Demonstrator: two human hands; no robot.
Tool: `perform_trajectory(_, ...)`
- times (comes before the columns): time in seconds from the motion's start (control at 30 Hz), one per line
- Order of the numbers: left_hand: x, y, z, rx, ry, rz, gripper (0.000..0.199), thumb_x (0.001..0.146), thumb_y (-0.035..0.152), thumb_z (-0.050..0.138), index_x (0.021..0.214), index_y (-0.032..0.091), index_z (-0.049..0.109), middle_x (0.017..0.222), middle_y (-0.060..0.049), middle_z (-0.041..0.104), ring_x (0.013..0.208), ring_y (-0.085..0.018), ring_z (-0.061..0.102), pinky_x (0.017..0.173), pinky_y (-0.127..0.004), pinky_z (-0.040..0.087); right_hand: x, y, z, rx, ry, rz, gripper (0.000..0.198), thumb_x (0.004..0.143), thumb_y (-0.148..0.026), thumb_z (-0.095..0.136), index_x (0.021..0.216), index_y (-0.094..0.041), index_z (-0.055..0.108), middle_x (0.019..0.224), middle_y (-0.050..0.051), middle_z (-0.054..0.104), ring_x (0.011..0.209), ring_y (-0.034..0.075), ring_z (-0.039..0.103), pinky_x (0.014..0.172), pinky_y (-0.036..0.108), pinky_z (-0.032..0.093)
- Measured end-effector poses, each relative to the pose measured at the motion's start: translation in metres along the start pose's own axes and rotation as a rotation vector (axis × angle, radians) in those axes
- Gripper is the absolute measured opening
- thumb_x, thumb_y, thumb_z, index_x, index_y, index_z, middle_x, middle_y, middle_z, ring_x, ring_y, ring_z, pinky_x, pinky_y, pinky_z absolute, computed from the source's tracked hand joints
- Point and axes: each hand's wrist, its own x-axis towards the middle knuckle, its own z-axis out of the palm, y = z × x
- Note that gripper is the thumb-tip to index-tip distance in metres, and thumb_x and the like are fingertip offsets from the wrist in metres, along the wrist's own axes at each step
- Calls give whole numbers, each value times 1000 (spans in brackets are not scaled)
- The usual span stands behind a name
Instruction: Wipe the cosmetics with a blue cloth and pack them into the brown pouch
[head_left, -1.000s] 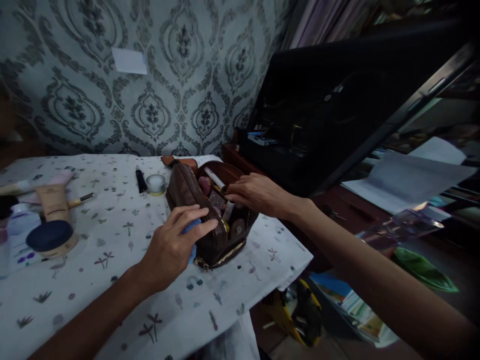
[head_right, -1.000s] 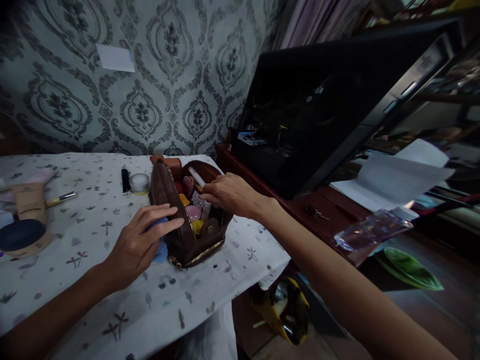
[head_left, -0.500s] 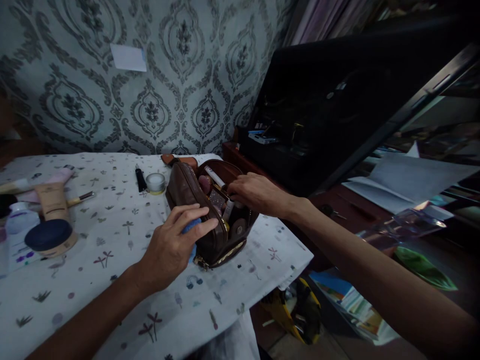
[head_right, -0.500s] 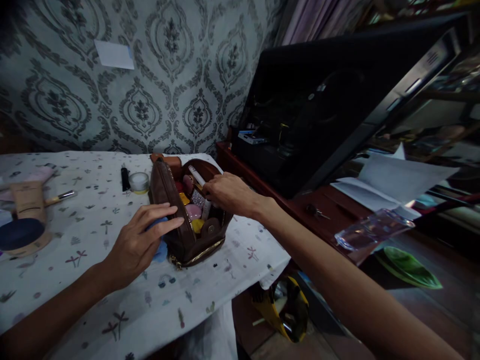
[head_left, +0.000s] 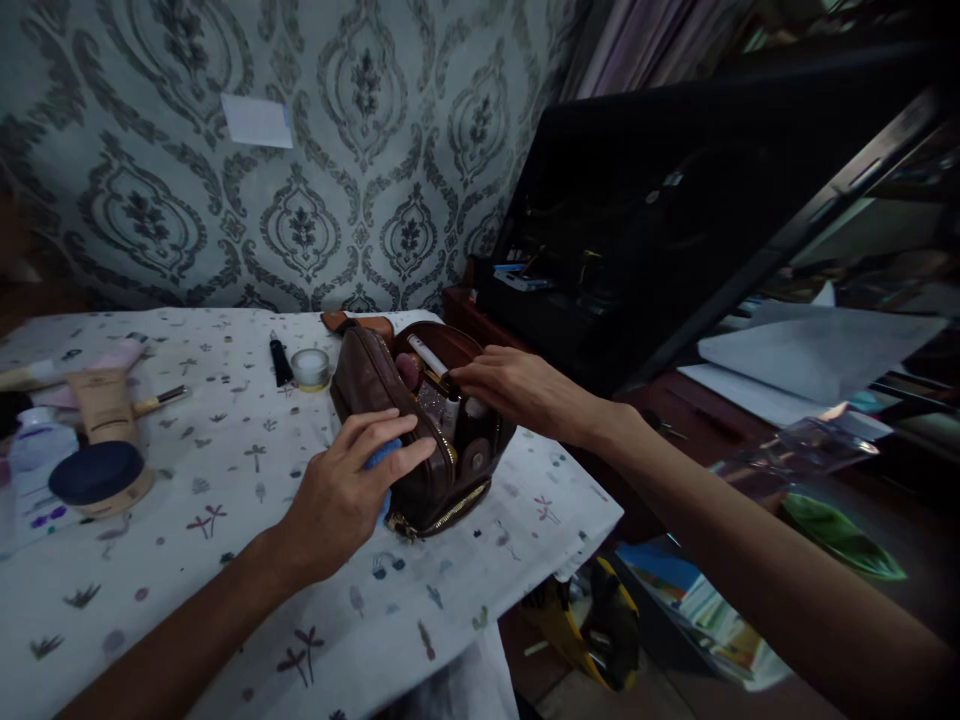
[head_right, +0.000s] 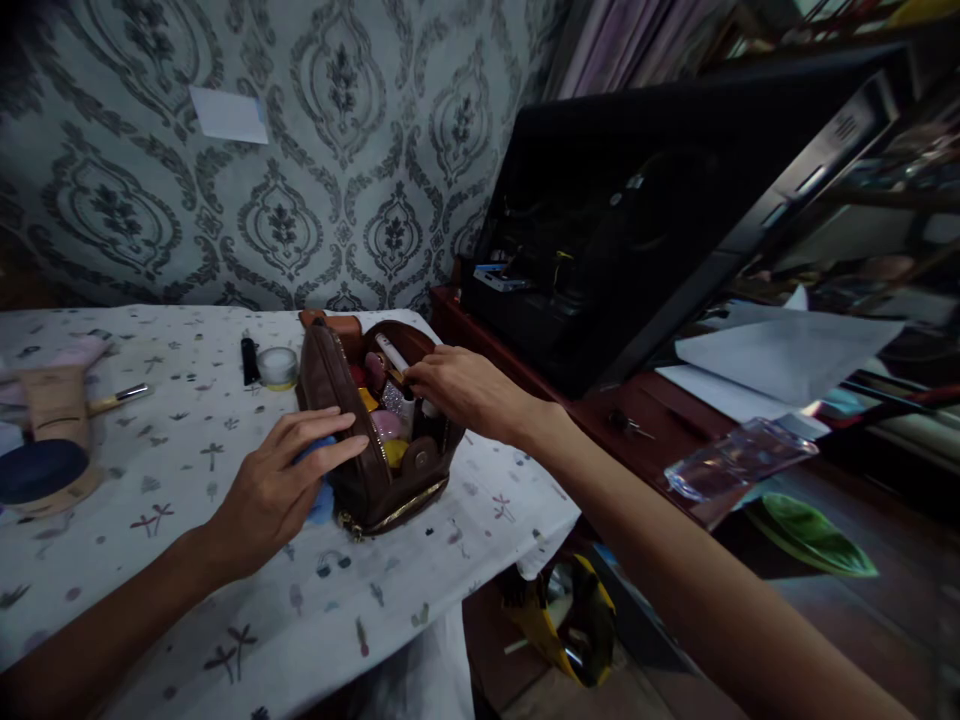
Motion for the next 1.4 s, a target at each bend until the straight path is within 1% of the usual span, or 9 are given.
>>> perform_trajectory(0.2,-1,-1,1,-7,-2,-1,47,92,-3,39,129,22,51,128,-10,61,124,-27,53,85,-45,61,-14,-14,-4,-78,-23,24,24,100,-22,44,94,-15,66,89,10,68,82,21,55,76,32,39)
perform_trajectory(0.43,-1,0,1,-26,6,-10,45,95,1,37,130,24,51,129,-10,60,125,-26,52,86,-44,61,-7,-13,5,-121,16,4,27,96,-14,48,118,-13,65,115,15,68,107,26,56,86,37,38)
perform_trajectory(0.6,0,0,1,-31,-3,-6,44,94,-1,39,130,22,52,129,-11,60,125,-27,52,89,-45,59,-3,-11,12,-104,-7,2,28,97,-13,48,120,-13,63,113,14,69,108,25,59,91,38,38)
perform_trajectory(0.77,0,0,0,-28,-10,1,44,94,0,39,130,22,52,129,-11,60,126,-27,52,89,-45,59,-3,-12,11,-87,-29,24,23,97,-14,47,109,-11,66,106,15,69,104,25,60,90,37,39)
perform_trajectory(0.9,-3,0,3,-28,-12,-24,46,95,1,38,132,24,51,131,-10,60,128,-26,51,91,-45,59,-7,-14,10,-113,8,22,33,98,-18,47,129,-10,57,104,15,69,103,25,60,90,38,40)
perform_trajectory(0.97,-5,-1,4,-37,-12,-38,47,96,2,36,133,26,50,133,-9,59,129,-26,50,92,-45,58,-13,-14,9,-148,46,38,35,98,-19,46,132,-12,54,103,13,70,100,25,59,91,38,38)
perform_trajectory(1.1,-7,-3,5,-41,-21,-38,47,97,3,36,134,28,49,133,-9,59,129,-26,50,92,-46,58,-30,-15,4,-182,67,47,23,100,-21,42,110,-15,63,98,11,69,96,24,58,94,39,35)
perform_trajectory(1.2,-5,-3,4,-28,-17,-30,46,96,2,37,133,26,50,132,-9,60,128,-27,51,95,-47,57,-40,-18,0,-139,6,-29,28,101,-24,39,89,-18,64,88,9,66,89,23,55,90,37,35)
perform_trajectory(1.4,-2,-1,4,5,-15,-25,44,97,2,38,131,26,51,130,-8,61,127,-26,52,87,-41,61,-52,-27,-10,39,-149,-109,24,87,-11,50,94,-23,69,95,7,65,94,24,53,89,41,38)
